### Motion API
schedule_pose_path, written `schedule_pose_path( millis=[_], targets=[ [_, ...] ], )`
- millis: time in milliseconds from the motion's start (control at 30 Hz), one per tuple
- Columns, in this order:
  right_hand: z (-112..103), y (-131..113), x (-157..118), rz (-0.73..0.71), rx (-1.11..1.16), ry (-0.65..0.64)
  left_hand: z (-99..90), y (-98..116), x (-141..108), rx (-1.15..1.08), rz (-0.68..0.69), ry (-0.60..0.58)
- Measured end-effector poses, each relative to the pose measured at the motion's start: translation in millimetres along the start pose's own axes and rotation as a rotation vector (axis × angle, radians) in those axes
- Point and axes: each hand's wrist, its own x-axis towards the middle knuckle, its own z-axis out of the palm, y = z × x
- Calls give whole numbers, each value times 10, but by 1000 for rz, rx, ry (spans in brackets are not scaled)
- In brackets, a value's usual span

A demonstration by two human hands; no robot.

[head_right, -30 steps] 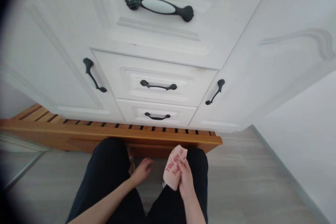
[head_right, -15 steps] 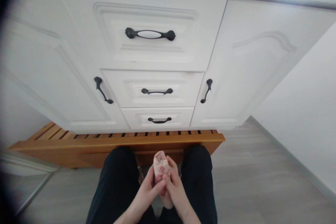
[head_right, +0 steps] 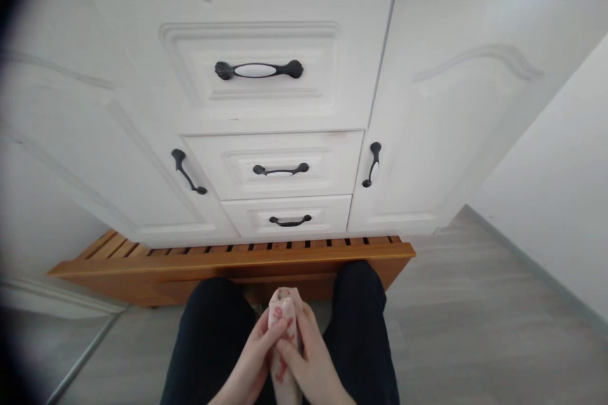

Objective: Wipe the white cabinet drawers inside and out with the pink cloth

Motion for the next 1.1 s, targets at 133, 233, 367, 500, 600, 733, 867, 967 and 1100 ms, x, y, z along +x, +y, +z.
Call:
schedule_pose_path(
  millis=[133,233,367,500,600,733,867,967,1100],
  targets=[
    [-69,-4,-18,72,303,53,-88,80,40,-280,-209,-33],
    [-110,-84,-1,134,314,84,-94,126,42,-339,-408,-81],
    [-107,-206,53,170,155,109,-4,126,53,-368,-380,-152],
    [-102,-202,88,176,104,261,35,111,94,-372,-438,-149],
    [-137,-159,106,231,62,317,-19,105,109,-362,-421,-110],
    [-196,-100,161,245,13,309,-102,76,106,-241,-317,11],
    [-188,-17,246,254,38,329,-76,73,120,-86,-148,84],
    [-150,46,310,292,26,410,-29,104,135,-41,-128,51],
    [-157,127,353,384,99,465,-44,145,169,-166,-231,24]
  ],
)
